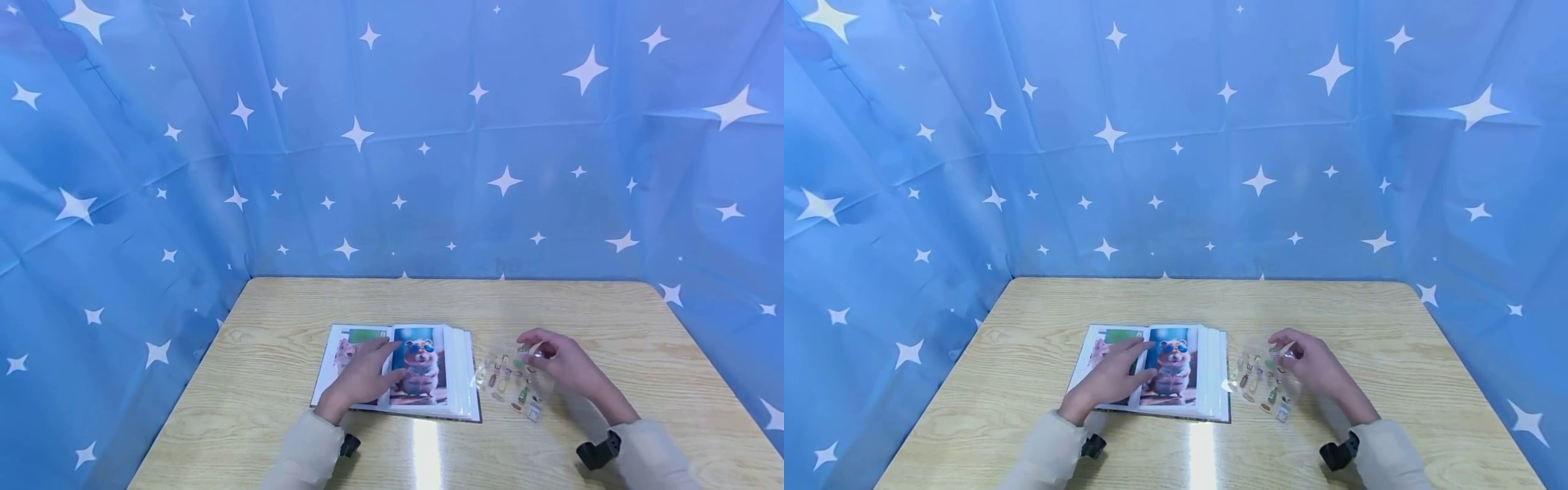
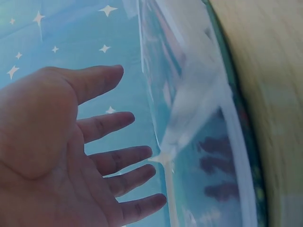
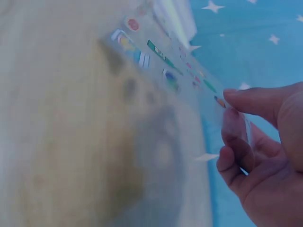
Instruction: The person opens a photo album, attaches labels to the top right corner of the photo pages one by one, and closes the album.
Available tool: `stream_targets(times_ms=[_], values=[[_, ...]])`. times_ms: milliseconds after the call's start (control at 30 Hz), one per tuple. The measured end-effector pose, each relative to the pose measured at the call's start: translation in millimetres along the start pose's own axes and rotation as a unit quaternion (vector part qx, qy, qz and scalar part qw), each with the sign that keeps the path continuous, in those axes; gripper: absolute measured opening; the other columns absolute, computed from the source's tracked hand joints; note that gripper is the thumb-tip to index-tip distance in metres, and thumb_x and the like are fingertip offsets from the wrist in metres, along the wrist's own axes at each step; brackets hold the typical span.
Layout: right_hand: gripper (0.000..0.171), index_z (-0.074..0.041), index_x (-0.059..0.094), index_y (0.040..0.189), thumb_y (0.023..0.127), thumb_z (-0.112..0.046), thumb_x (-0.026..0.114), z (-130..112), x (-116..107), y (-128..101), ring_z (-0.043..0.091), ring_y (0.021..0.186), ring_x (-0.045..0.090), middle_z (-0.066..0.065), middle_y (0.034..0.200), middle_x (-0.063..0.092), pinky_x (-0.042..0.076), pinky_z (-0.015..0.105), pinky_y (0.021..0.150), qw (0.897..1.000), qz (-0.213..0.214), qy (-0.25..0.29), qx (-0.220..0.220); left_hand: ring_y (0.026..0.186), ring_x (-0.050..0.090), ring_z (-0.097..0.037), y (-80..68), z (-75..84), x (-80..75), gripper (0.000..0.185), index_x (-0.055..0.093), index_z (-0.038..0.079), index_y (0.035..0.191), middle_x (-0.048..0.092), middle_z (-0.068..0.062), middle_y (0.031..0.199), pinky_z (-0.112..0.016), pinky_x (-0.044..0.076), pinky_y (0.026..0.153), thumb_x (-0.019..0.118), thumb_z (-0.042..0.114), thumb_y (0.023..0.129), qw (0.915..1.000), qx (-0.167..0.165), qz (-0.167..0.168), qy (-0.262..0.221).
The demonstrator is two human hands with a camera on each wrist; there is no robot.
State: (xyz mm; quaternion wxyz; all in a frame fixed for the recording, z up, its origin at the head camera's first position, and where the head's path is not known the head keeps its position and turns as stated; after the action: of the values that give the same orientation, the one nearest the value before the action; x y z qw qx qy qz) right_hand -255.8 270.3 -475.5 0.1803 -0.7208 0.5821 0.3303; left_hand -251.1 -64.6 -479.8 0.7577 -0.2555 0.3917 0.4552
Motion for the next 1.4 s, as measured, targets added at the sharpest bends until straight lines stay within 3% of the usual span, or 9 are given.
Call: stream_targets(times_ms=[200, 433, 600, 833, 1033, 1167, 1400], values=[[0.032, -0.006, 0.065, 0.123, 0.092, -0.004, 0.068, -16.8, -13.7, 5.7, 0.016, 0.068, 0.057, 0.005, 0.09, 0.067, 0.044, 0.024, 0.054, 1.0, -0.002, 0.026, -0.002, 0.143, 0.035, -0.037, 5.2, 12.7, 3.5, 0.054, 0.046, 0.011, 0.148, 0.039, -0.019, 0.154, -0.056, 0.035, 0.112, 0.058, 0.034, 0.1, 0.9991, 0.03, -0.018, -0.026], [0.029, -0.008, 0.064, 0.123, 0.094, -0.01, 0.067, -37.1, -16.3, 10.8, 0.024, 0.07, 0.06, 0.006, 0.087, 0.066, 0.046, 0.026, 0.054, 0.998, -0.019, 0.061, -0.027, 0.143, 0.037, -0.032, 9.8, 21.8, 4.9, 0.054, 0.044, 0.016, 0.15, 0.04, -0.013, 0.155, -0.053, 0.038, 0.111, 0.056, 0.037, 0.101, 0.998, 0.035, -0.026, -0.046], [0.027, -0.012, 0.064, 0.122, 0.095, -0.011, 0.066, -50.7, -16.8, 13.9, 0.023, 0.072, 0.062, 0.006, 0.091, 0.067, 0.048, 0.028, 0.056, 0.997, -0.022, 0.067, -0.036, 0.14, 0.042, -0.027, 13.5, 30.8, 3.0, 0.055, 0.044, 0.015, 0.149, 0.045, -0.007, 0.152, -0.047, 0.04, 0.111, 0.055, 0.04, 0.101, 0.9975, 0.048, -0.014, -0.05], [0.026, -0.008, 0.064, 0.121, 0.095, -0.008, 0.065, -81.2, -11.5, 16.0, 0.02, 0.071, 0.063, 0.009, 0.088, 0.068, 0.05, 0.03, 0.057, 0.99, -0.042, 0.109, -0.077, 0.14, 0.043, -0.022, 16.9, 50.4, -5.4, 0.056, 0.038, 0.017, 0.153, 0.044, -0.001, 0.153, -0.045, 0.04, 0.112, 0.054, 0.037, 0.102, 0.9899, 0.078, 0.011, -0.118], [0.026, -0.007, 0.064, 0.121, 0.095, -0.01, 0.065, -95.9, 2.9, 19.5, 0.023, 0.073, 0.061, 0.01, 0.09, 0.066, 0.05, 0.029, 0.058, 0.986, -0.073, 0.128, -0.073, 0.134, 0.049, -0.025, 22.0, 65.3, -10.2, 0.058, 0.037, 0.025, 0.153, 0.05, -0.004, 0.148, -0.048, 0.045, 0.106, 0.053, 0.044, 0.101, 0.9813, 0.082, 0.026, -0.172], [0.025, -0.007, 0.065, 0.12, 0.095, -0.008, 0.065, -103.5, 13.6, 21.1, 0.024, 0.072, 0.061, 0.009, 0.091, 0.066, 0.051, 0.03, 0.059, 0.982, -0.09, 0.142, -0.083, 0.135, 0.049, -0.029, 27.6, 71.5, -9.4, 0.063, 0.03, 0.033, 0.154, 0.05, -0.007, 0.148, -0.051, 0.046, 0.105, 0.056, 0.047, 0.099, 0.9699, 0.068, 0.019, -0.233], [0.025, -0.005, 0.063, 0.121, 0.096, -0.005, 0.061, -116.9, 33.4, 20.5, 0.031, 0.073, 0.062, 0.01, 0.091, 0.067, 0.054, 0.032, 0.06, 0.966, -0.138, 0.176, -0.128, 0.131, 0.051, -0.017, 31.8, 79.7, -4.5, 0.068, 0.027, 0.038, 0.153, 0.054, -0.001, 0.144, -0.042, 0.044, 0.108, 0.065, 0.039, 0.095, 0.9331, 0.07, -0.004, -0.353]])
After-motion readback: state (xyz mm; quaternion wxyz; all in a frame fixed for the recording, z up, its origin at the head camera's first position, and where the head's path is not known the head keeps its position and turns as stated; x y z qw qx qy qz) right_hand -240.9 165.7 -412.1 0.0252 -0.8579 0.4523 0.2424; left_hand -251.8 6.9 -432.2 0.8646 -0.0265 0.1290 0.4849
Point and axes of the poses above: each hand's wrist, its own y-axis towards the middle knuckle, its own x-axis out of the palm, z = x × y, the point moved 8 cm from there along y, towards the middle knuckle
